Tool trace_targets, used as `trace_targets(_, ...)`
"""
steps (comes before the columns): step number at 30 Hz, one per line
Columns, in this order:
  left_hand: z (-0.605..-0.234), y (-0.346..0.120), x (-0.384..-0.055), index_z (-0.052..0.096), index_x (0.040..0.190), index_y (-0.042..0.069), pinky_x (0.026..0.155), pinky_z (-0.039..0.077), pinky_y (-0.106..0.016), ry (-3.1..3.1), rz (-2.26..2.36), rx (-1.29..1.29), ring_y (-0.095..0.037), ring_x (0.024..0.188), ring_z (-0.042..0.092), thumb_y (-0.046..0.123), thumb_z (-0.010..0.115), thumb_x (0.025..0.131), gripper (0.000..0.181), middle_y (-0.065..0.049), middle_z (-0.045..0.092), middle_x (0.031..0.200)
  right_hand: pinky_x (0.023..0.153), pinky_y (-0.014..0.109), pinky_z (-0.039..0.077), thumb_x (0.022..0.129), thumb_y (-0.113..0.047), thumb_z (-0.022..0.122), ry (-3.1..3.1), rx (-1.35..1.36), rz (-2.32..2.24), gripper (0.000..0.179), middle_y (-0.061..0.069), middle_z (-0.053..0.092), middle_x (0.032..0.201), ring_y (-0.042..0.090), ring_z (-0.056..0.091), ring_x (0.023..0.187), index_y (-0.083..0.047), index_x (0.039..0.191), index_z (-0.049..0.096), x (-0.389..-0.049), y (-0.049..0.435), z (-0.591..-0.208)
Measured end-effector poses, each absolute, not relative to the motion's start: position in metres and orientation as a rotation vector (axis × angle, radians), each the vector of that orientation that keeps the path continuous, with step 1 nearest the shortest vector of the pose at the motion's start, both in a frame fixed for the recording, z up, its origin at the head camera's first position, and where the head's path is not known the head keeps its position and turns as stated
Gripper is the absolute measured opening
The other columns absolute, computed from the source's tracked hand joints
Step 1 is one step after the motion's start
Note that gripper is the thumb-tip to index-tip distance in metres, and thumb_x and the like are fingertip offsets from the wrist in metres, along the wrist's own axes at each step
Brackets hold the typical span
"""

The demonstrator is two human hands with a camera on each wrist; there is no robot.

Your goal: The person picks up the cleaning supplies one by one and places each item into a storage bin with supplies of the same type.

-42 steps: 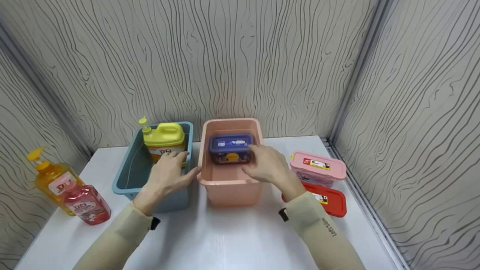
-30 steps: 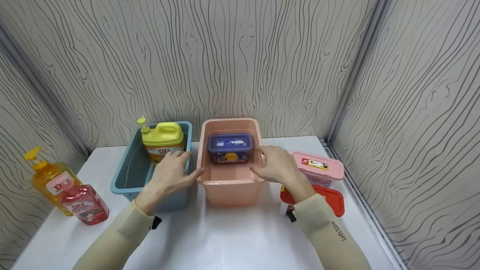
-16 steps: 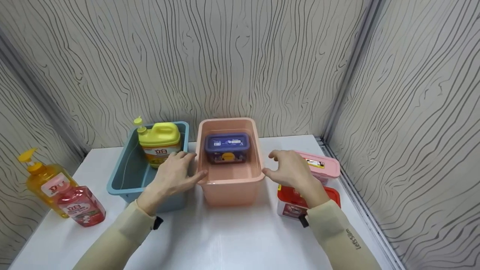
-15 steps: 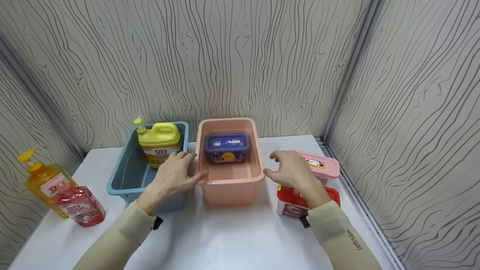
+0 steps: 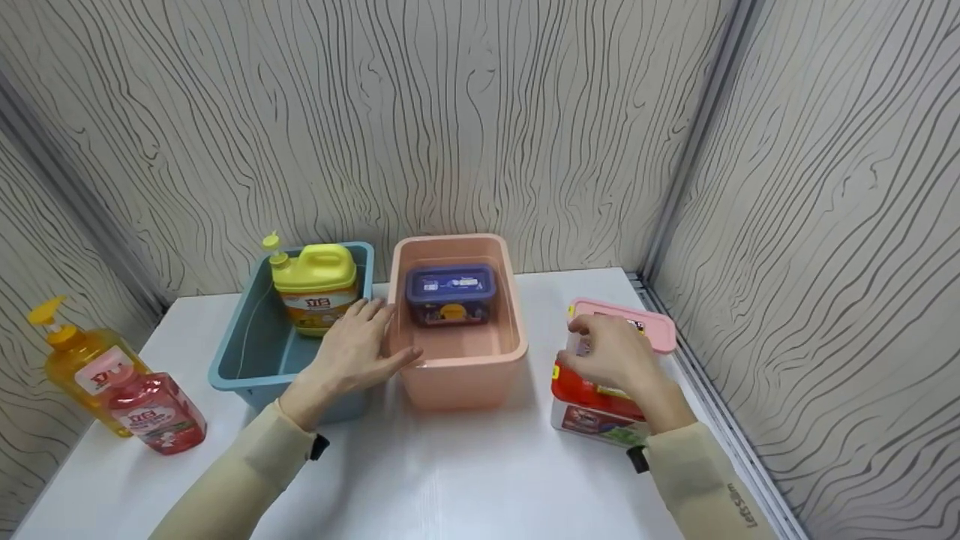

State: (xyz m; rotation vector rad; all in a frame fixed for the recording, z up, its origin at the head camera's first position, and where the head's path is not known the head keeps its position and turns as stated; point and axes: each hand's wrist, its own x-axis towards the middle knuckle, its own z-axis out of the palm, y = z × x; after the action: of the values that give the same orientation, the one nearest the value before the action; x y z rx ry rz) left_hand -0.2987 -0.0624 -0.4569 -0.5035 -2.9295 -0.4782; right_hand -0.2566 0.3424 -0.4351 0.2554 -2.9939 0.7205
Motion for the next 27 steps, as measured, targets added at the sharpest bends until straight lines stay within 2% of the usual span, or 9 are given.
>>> trace_targets(7, -0.462, -0.061, -0.303, 0.038, 0.174, 0.005, 0.141, 0.027, -0.068, -2.949, -0.464, -0.494, -0.049, 0.173, 0.028, 0.085, 0.062, 0.097, 0.114, -0.024, 0.036, 0.183, 0.106, 0.072, 0.062, 0.096, -0.038, 0.088, -2.976, 0.247, 0.756, 0.063, 0.021, 0.075, 0.146, 0.050, 0.069, 0.135, -0.006, 0.147, 0.070, -0.247, 0.365, -0.446)
trace_targets(15, -0.468, -0.060, -0.305, 0.034, 0.175, 0.003, 0.141, 0.024, -0.071, -2.967, -0.422, -0.487, -0.049, 0.174, 0.025, 0.091, 0.056, 0.096, 0.120, -0.023, 0.030, 0.186, 0.104, 0.074, 0.062, 0.093, -0.040, 0.091, -2.982, 0.244, 0.796, 0.070, 0.025, 0.072, 0.148, 0.052, 0.069, 0.134, -0.004, 0.148, 0.067, -0.240, 0.386, -0.461)
trace_targets(21, -0.472, -0.059, -0.305, 0.028, 0.178, 0.005, 0.141, 0.019, -0.072, -2.993, -0.399, -0.487, -0.049, 0.176, 0.020, 0.094, 0.052, 0.095, 0.123, -0.020, 0.024, 0.188, 0.105, 0.076, 0.061, 0.090, -0.043, 0.093, -2.959, 0.292, 0.847, 0.072, 0.022, 0.072, 0.148, 0.050, 0.066, 0.135, -0.005, 0.146, 0.069, -0.235, 0.399, -0.471)
trace_targets(24, -0.474, -0.058, -0.305, 0.027, 0.178, 0.006, 0.141, 0.019, -0.073, -3.000, -0.386, -0.484, -0.048, 0.176, 0.020, 0.093, 0.052, 0.095, 0.124, -0.020, 0.023, 0.188, 0.102, 0.073, 0.063, 0.088, -0.040, 0.095, -2.938, 0.339, 0.853, 0.067, 0.020, 0.075, 0.142, 0.046, 0.068, 0.129, -0.006, 0.141, 0.072, -0.232, 0.407, -0.475)
trace_targets(27, -0.476, -0.058, -0.306, 0.027, 0.178, 0.005, 0.141, 0.020, -0.073, -3.006, -0.385, -0.480, -0.047, 0.176, 0.020, 0.094, 0.051, 0.095, 0.124, -0.020, 0.023, 0.188, 0.097, 0.061, 0.066, 0.085, -0.039, 0.097, -2.931, 0.377, 0.815, 0.064, 0.016, 0.077, 0.135, 0.038, 0.068, 0.122, -0.008, 0.137, 0.075, -0.231, 0.413, -0.479)
